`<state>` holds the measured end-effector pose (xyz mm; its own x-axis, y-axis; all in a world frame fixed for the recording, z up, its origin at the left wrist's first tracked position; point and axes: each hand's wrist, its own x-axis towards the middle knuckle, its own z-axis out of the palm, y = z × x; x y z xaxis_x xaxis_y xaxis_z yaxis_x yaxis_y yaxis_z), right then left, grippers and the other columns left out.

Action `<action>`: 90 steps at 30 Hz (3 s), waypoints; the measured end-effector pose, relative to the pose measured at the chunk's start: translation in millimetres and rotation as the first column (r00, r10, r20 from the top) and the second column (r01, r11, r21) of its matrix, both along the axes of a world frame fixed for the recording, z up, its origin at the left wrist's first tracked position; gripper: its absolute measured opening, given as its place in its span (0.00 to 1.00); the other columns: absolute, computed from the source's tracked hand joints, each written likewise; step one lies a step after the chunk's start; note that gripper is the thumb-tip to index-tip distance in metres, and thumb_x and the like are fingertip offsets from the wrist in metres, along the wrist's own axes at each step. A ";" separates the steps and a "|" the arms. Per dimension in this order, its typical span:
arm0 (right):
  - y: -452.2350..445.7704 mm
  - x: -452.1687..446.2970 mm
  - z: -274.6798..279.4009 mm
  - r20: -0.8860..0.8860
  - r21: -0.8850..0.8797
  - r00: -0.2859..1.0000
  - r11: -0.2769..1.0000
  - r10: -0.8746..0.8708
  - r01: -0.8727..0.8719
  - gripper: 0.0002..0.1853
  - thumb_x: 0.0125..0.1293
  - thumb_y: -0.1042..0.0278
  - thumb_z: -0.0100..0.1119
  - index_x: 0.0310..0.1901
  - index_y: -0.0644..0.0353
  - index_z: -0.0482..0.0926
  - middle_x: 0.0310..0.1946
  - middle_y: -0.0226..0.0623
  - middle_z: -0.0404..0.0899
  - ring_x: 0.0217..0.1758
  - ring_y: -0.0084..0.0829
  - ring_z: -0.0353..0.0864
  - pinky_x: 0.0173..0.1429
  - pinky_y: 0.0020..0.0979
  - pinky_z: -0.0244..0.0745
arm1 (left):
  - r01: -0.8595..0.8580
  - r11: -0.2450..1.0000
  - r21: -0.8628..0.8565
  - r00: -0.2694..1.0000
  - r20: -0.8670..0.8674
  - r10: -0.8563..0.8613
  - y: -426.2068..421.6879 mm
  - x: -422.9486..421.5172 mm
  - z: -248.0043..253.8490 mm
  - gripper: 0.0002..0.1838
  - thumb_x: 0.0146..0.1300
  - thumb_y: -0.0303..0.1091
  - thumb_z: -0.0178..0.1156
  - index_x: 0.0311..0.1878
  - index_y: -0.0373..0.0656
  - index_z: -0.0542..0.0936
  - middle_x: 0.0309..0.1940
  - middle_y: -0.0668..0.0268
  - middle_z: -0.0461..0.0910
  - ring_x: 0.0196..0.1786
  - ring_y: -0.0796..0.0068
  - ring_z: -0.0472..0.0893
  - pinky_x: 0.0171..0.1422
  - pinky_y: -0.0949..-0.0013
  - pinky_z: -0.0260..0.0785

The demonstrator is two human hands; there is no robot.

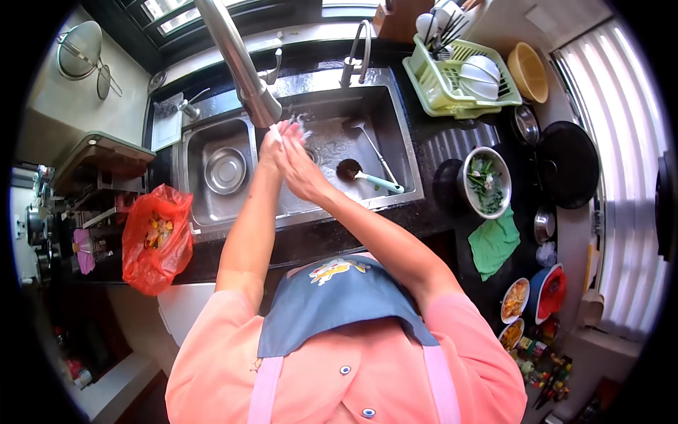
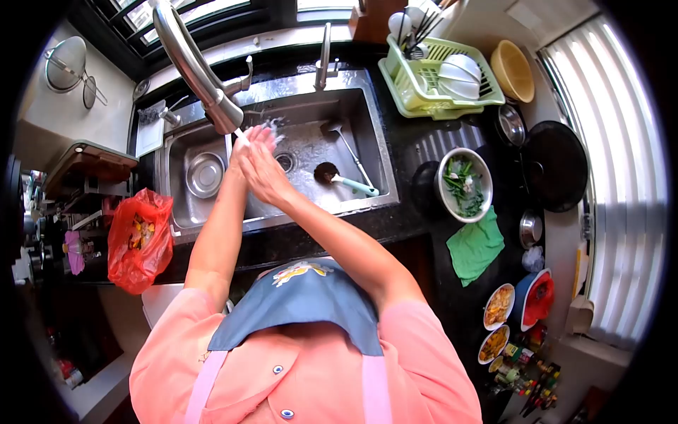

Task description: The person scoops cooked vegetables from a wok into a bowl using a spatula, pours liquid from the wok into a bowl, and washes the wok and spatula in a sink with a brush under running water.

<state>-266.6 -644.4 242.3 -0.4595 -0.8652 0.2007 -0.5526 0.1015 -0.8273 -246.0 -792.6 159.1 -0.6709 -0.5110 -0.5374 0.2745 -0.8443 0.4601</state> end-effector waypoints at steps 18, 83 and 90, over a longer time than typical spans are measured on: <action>51.0 -138.9 -184.2 -0.102 0.893 0.988 0.426 -0.118 0.143 0.28 0.75 0.65 0.42 0.73 0.65 0.56 0.57 0.63 0.77 0.61 0.56 0.79 0.60 0.52 0.76 | 0.118 0.984 0.137 0.841 0.513 -0.172 116.7 17.4 -18.7 0.26 0.69 0.43 0.62 0.64 0.39 0.72 0.57 0.55 0.77 0.59 0.60 0.76 0.64 0.58 0.68; 2.4 -63.7 -27.7 -0.160 0.579 0.934 0.797 0.318 -0.172 0.27 0.75 0.40 0.45 0.66 0.47 0.73 0.37 0.60 0.83 0.42 0.62 0.82 0.47 0.57 0.76 | 0.494 0.800 -0.340 0.644 0.761 -0.074 164.2 187.6 74.2 0.23 0.77 0.45 0.48 0.66 0.41 0.76 0.20 0.70 0.72 0.20 0.82 0.69 0.24 0.70 0.62; -13.0 -91.0 -55.3 -0.161 0.403 0.967 0.908 0.197 -0.118 0.28 0.74 0.39 0.47 0.66 0.46 0.74 0.36 0.56 0.85 0.40 0.61 0.83 0.46 0.55 0.76 | 0.724 0.485 -0.490 0.559 0.829 0.004 159.7 197.9 100.8 0.23 0.76 0.43 0.47 0.63 0.36 0.75 0.27 0.48 0.75 0.34 0.58 0.80 0.46 0.59 0.72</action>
<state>-357.6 -657.4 187.0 -0.2969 -0.9503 -0.0940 -0.7329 0.2898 -0.6155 -48.0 -632.9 259.9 -0.5278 -0.7204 -0.4500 -0.6439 -0.0061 0.7651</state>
